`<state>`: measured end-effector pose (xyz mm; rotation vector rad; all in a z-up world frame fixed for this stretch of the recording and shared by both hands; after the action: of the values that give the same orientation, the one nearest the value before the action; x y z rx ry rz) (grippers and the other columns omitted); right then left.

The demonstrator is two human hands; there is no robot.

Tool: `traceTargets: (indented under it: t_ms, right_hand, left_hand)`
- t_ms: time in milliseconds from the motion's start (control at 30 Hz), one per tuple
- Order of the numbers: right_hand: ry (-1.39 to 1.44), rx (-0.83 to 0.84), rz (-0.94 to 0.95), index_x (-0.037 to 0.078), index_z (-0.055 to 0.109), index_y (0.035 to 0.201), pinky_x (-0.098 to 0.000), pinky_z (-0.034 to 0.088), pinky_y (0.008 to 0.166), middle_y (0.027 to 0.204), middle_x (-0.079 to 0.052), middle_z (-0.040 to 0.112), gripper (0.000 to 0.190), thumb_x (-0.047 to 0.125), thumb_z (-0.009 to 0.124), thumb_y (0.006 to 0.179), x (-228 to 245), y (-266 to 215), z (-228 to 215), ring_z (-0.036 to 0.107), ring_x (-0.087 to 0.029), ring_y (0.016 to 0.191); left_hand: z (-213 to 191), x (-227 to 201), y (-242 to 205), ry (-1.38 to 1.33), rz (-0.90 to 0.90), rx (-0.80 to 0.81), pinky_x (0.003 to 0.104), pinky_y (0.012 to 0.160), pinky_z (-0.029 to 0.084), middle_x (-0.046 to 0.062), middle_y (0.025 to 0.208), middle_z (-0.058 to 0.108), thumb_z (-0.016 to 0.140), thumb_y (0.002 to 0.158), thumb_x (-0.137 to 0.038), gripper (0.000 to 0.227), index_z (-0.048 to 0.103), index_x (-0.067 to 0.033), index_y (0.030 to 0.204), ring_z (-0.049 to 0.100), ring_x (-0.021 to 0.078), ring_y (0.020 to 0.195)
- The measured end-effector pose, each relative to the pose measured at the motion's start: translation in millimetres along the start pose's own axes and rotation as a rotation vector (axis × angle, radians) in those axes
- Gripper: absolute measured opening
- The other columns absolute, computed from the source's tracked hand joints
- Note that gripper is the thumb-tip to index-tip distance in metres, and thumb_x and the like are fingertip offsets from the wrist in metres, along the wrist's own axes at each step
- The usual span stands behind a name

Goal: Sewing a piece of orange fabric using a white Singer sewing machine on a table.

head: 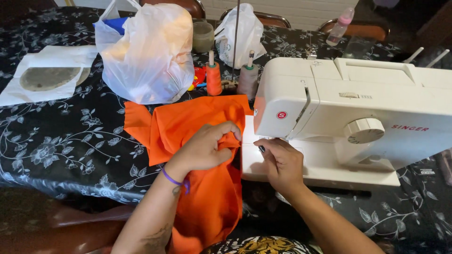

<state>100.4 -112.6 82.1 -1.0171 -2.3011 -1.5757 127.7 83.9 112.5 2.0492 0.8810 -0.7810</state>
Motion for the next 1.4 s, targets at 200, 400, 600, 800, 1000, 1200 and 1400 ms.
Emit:
traceTargets:
  t_ms: [200,400,600,800,1000,1200,1400]
  right_hand:
    - [-0.139,0.061,0.005,0.01,0.083,0.106,-0.0418,0.063,0.075,0.083,-0.011,0.079,0.022,0.005,0.062,0.101,9,7,0,0.077,-0.033,0.079]
    - [-0.199,0.086,-0.052,0.018,0.085,0.107,-0.0436,0.062,0.075,0.085,-0.009,0.079,0.025,0.011,0.061,0.1,10,0,8,0.077,-0.034,0.082]
    - [-0.21,0.026,0.039,0.01,0.083,0.115,-0.0448,0.063,0.085,0.097,-0.013,0.083,0.024,0.008,0.064,0.102,6,-2,6,0.078,-0.036,0.094]
    - [-0.226,-0.013,0.078,0.002,0.081,0.117,-0.0492,0.063,0.086,0.099,-0.019,0.082,0.023,0.002,0.062,0.104,4,-1,3,0.078,-0.041,0.095]
    - [-0.186,-0.027,0.132,0.004,0.084,0.113,-0.0456,0.064,0.083,0.094,-0.016,0.083,0.024,-0.001,0.064,0.101,-1,1,0,0.08,-0.038,0.091]
    - [-0.167,-0.035,0.149,0.005,0.085,0.111,-0.0454,0.065,0.078,0.091,-0.017,0.083,0.02,0.003,0.067,0.102,-1,2,-1,0.079,-0.039,0.09]
    - [-0.179,-0.039,0.162,0.01,0.086,0.113,-0.0429,0.064,0.077,0.087,-0.014,0.083,0.019,0.009,0.069,0.103,-8,1,0,0.079,-0.036,0.086]
  left_hand:
    - [-23,-6,-14,0.004,-0.068,0.01,0.032,0.058,0.053,0.016,0.069,0.078,0.077,0.088,-0.013,0.015,0.083,-0.01,0.101,0.065,0.0177,0.06]
    - [-27,-36,-19,0.118,-0.018,-0.007,0.043,0.065,0.06,0.02,0.08,0.078,0.077,0.093,-0.011,0.017,0.084,-0.0099,0.108,0.077,0.0397,0.072]
    - [-33,-28,16,0.414,0.135,-0.186,0.043,0.07,0.058,0.008,0.085,0.07,0.077,0.093,-0.012,0.024,0.081,-0.0178,0.116,0.071,0.0341,0.079]
    - [-29,-24,58,0.396,0.242,-0.351,0.036,0.073,0.058,-0.002,0.091,0.066,0.076,0.099,-0.02,0.014,0.078,-0.0272,0.111,0.073,0.025,0.087]
    - [-28,-7,69,0.109,0.247,-0.359,0.037,0.079,0.058,0.005,0.089,0.07,0.083,0.093,-0.011,0.014,0.083,-0.0176,0.106,0.074,0.0296,0.087]
    - [-21,16,71,-0.017,0.19,-0.372,0.035,0.079,0.057,0.009,0.088,0.072,0.086,0.093,-0.015,0.011,0.084,-0.0135,0.104,0.073,0.0256,0.086]
    - [-13,22,64,-0.069,0.167,-0.411,0.036,0.075,0.056,0.014,0.082,0.073,0.084,0.092,-0.008,0.01,0.084,-0.0059,0.102,0.072,0.0278,0.079]
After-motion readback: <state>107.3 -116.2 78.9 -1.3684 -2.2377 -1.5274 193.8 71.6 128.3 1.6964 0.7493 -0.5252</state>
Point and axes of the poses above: each hand's wrist, its own y-axis towards the middle knuckle, its own z-axis out of the palm, x = y × z, the point moved 9 cm from there along y, towards the middle knuckle
